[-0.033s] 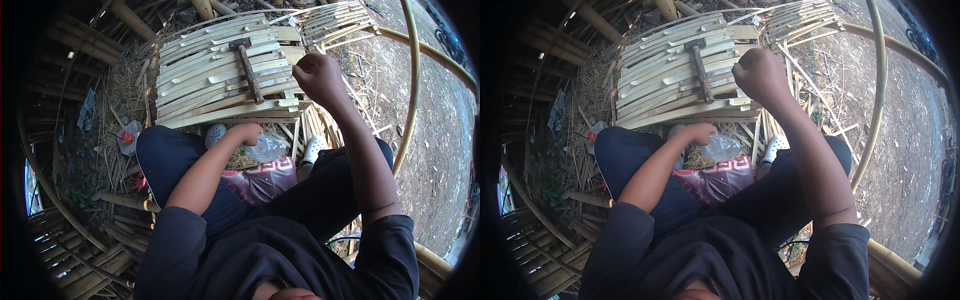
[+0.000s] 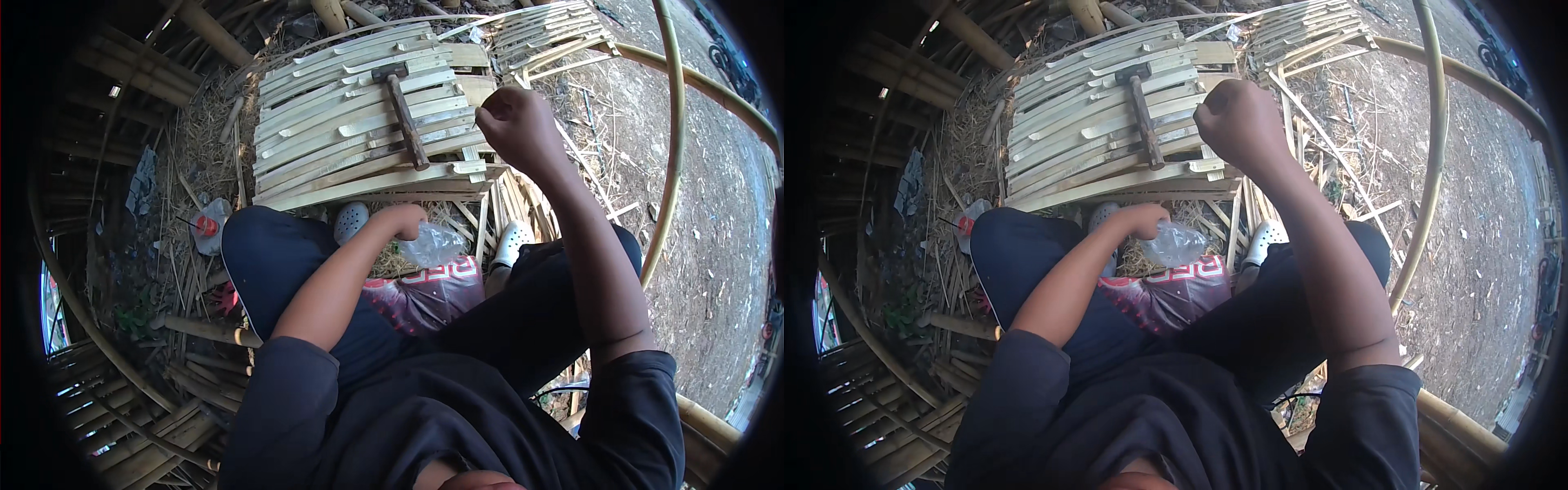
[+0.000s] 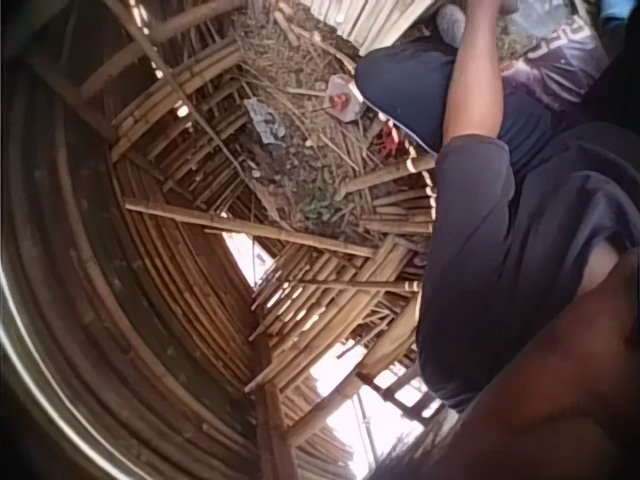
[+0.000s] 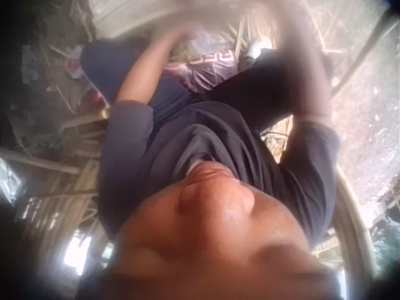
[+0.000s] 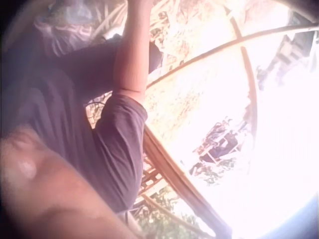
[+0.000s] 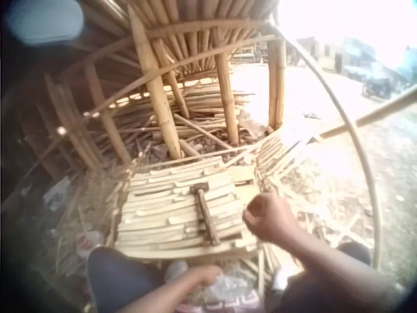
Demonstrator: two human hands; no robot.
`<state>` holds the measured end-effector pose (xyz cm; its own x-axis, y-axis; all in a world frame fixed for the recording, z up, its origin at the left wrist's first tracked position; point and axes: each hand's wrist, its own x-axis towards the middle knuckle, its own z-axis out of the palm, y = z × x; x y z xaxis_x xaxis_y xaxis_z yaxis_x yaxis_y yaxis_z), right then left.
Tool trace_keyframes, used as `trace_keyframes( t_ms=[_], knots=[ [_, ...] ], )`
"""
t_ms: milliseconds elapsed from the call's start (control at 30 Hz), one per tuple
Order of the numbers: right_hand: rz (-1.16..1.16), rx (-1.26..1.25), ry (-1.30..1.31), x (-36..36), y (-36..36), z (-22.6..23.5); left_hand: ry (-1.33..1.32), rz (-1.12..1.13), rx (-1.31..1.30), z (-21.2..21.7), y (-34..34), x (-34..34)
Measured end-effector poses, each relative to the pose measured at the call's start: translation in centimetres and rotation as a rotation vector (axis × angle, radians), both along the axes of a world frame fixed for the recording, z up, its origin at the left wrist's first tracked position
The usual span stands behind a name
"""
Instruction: The person is hammering bamboo slats onto a frame using a hammer and nails taken from a plastic bag.
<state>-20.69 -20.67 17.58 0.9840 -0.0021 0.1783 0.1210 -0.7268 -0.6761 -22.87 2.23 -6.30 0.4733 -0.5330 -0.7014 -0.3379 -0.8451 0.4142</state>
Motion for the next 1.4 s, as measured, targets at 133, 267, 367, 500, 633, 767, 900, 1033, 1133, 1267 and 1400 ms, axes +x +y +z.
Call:
trace_keyframes(
  t_ms=[133,267,367,500,633,767,900,1033,1133,1267,1400],
  knots=[
    [0.05,0.006,0.017,0.1,-0.2,-0.5,0.005,-0.057,0.127,-3.3,0.9,-1.2],
    [0.059,0.098,0.105,0.1,-1.8,-1.0,-0.146,0.027,0.152,1.1,-1.3,-1.5],
    [0.098,0.113,0.213,0.3,-3.1,-1.2,0.126,-0.098,0.237,9.8,-4.1,-0.6],
    [0.147,0.127,0.301,0.0,-2.8,-1.3,0.311,0.174,0.083,18.5,-3.9,-0.3],
    [0.305,0.197,0.453,-0.2,-2.3,-2.0,-0.155,0.32,-0.412,19.9,-2.6,-0.3],
    [0.358,0.325,0.546,-0.6,-0.8,-1.8,-0.337,0.537,-0.616,21.9,-2.6,-0.1],
    [0.333,0.407,0.58,-0.7,0.3,-1.3,-0.265,0.664,-0.534,22.9,-2.6,0.0],
    [0.206,0.396,0.557,-0.1,2.1,-1.7,-0.32,0.678,-0.57,21.8,-1.0,0.6],
    [0.217,0.125,0.306,1.6,3.0,-5.4,-0.383,0.639,-0.483,21.4,0.4,1.2],
    [0.188,-0.091,0.106,3.2,6.1,-7.9,-0.324,0.547,-0.329,22.8,1.9,0.9],
    [0.203,-0.226,0.26,3.6,10.2,-7.4,-0.308,0.525,-0.301,22.4,3.8,-0.2]
  ],
)
